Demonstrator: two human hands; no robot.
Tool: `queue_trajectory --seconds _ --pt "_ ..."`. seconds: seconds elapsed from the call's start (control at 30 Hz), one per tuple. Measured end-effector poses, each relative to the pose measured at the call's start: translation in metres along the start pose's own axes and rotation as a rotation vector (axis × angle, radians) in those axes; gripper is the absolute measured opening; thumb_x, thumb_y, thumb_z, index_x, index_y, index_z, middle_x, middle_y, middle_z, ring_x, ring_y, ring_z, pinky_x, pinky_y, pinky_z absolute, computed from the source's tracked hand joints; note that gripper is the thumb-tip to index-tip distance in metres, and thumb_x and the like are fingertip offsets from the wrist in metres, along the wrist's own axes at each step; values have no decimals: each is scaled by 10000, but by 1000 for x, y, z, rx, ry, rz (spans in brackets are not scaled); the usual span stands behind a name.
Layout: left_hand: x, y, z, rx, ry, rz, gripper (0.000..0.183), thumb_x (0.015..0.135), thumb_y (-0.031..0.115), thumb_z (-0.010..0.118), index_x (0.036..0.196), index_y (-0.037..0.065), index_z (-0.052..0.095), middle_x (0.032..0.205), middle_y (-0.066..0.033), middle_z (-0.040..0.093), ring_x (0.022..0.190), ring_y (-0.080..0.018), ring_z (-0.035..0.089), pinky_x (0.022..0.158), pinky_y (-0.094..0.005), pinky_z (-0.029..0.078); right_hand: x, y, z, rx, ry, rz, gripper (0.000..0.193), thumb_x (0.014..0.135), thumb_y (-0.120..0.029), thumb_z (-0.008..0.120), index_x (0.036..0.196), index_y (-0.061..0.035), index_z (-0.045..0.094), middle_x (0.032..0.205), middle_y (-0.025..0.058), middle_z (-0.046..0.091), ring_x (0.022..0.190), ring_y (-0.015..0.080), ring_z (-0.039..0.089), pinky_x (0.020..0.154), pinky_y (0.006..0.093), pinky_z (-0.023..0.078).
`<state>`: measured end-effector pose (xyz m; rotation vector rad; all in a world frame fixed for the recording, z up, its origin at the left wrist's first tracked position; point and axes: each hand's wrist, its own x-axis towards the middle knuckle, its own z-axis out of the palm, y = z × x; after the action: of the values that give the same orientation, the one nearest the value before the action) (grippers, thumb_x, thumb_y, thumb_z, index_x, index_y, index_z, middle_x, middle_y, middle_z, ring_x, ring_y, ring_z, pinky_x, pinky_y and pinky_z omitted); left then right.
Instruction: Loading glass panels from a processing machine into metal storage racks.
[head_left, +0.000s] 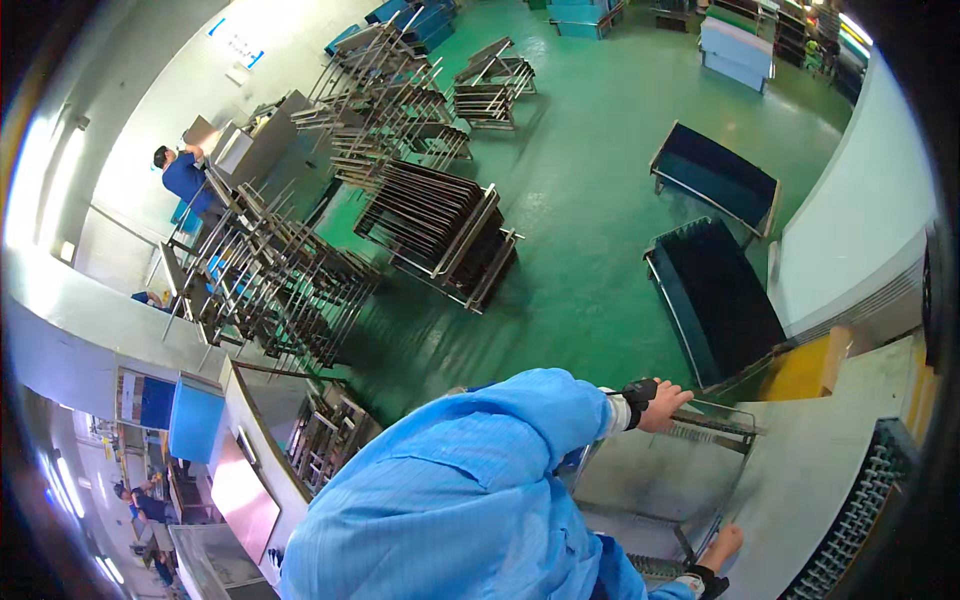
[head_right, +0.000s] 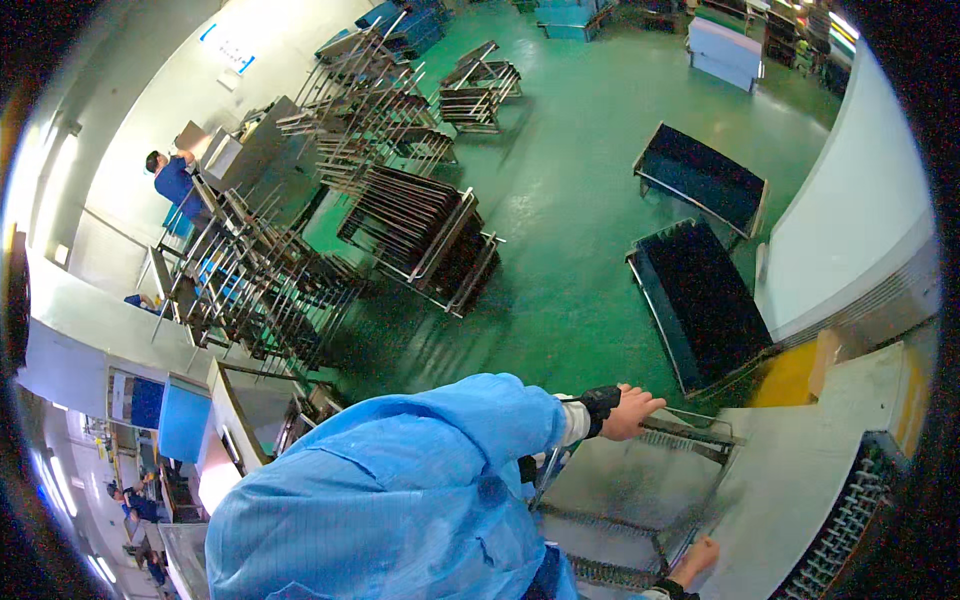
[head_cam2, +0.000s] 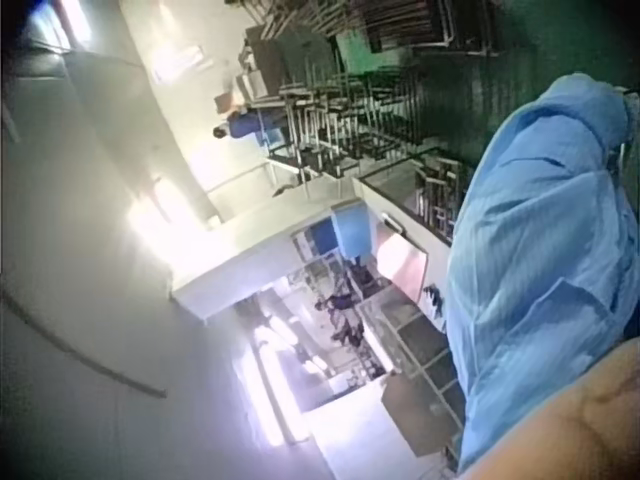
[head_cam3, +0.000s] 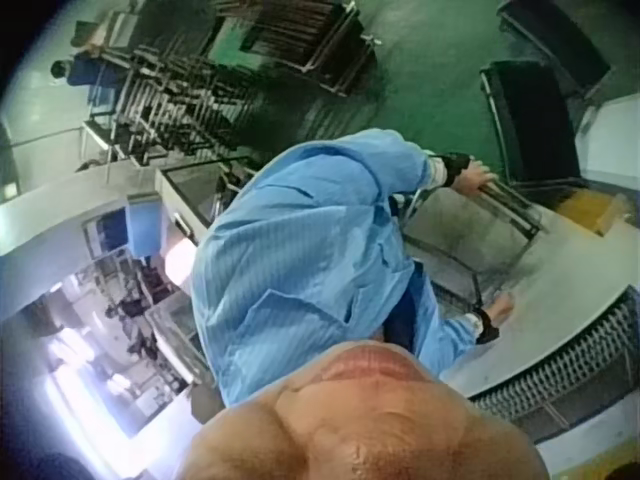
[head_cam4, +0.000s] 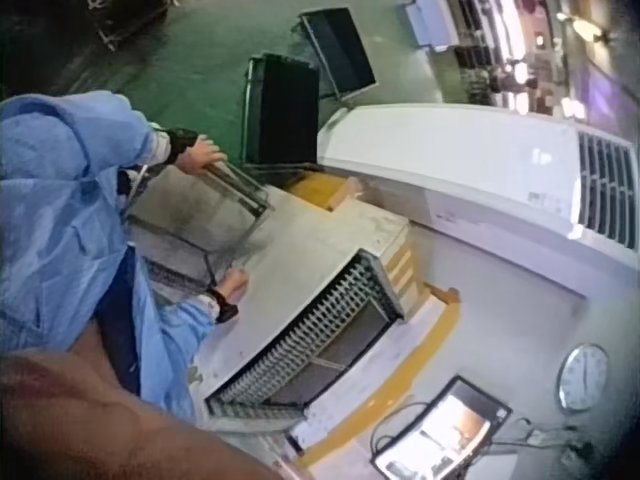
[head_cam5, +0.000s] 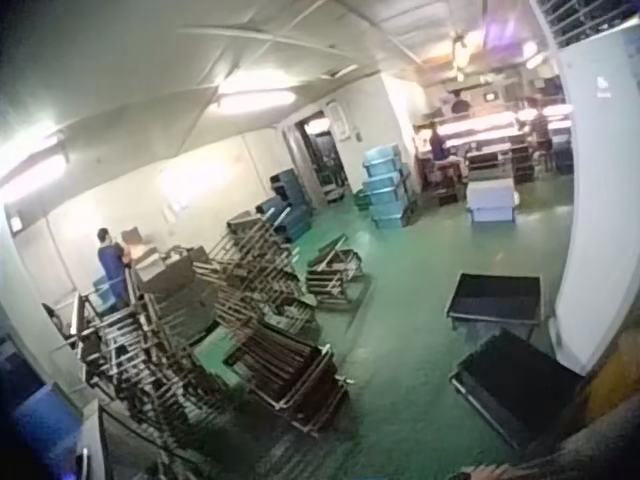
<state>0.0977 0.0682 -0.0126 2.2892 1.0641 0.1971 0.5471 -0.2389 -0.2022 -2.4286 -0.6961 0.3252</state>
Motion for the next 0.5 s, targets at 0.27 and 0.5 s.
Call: queue_trajectory --seconds 0.27,0.5 --pt "0 -20 21 -48 109 1 650 753 289 722 1322 121 457 1064 -99 575 1065 -306 545 905 -458 393 -31 -112 -30 -344 -104 -168 124 769 -49 541 775 6 652 716 169 634 650 305 613 626 398 496" --pt "8 -15 43 -191 35 -1 647 737 344 734 1285 109 483 1052 -117 589 1069 -332 543 926 -481 373 -94 -105 -79 -258 168 -236 167 743 -57 630 888 11 675 884 181 662 900 332 618 816 431 466"
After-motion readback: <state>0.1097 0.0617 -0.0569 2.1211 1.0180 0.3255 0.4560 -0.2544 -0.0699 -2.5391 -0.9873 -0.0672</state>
